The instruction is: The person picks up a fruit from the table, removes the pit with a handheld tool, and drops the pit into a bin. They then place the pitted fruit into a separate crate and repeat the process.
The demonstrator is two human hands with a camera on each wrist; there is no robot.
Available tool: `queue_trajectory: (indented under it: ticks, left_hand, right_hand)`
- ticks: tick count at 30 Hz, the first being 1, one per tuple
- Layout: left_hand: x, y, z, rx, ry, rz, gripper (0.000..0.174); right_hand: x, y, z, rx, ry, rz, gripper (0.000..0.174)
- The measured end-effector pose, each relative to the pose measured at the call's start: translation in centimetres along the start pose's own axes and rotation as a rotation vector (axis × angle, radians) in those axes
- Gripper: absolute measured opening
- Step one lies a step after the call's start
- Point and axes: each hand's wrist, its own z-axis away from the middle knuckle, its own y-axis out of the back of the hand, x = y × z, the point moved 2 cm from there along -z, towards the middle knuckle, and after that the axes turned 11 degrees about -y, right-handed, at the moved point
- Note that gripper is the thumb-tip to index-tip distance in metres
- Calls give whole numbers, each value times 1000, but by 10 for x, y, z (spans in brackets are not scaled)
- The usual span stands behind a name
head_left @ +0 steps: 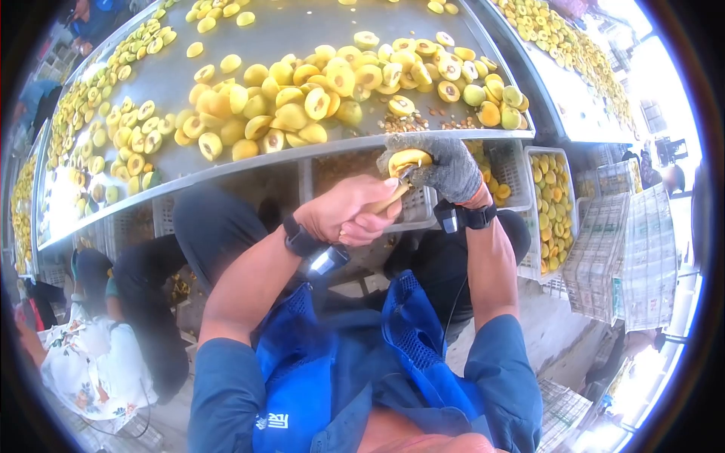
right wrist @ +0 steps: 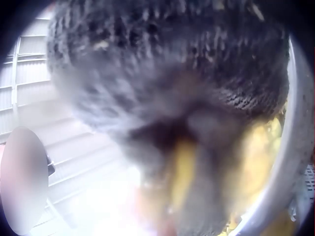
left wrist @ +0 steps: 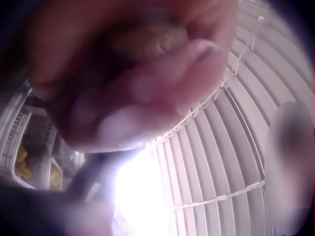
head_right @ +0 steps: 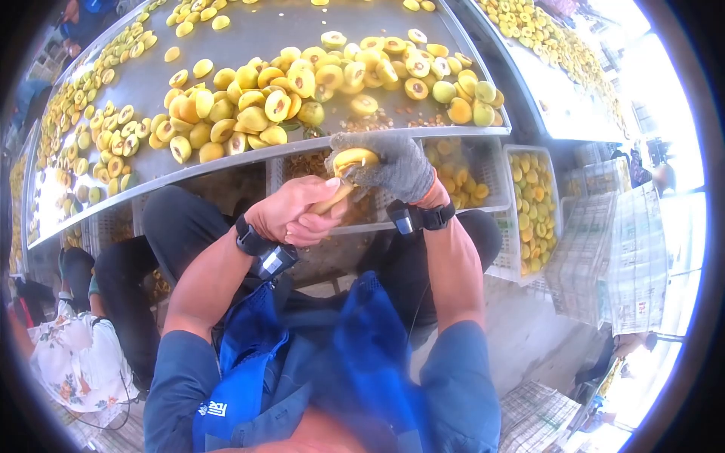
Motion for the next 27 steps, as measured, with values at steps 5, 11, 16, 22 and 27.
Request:
queue_trajectory:
  ticks: [5,11,16,22,27]
  left_hand:
    - [-5,15,-6,-91,-19,30,50]
    - [3,27,-14,472,-138,-1932,49]
    - [3,28,-13,687,-61,-1932,51]
    - [-8,17,-11,665,-189,-1797,51]
    - [-17,22,-18,702,-405,-1751,46]
  right_hand:
    - [35,18,-4,-62,-58,-22,51]
    - [48,41,16,374,-189,429,42]
    - [66,80,47,563,-467,912,43]
    - [61,93,41,1007,-449,1050,47]
    - [30,46,-58,567,-429,925,47]
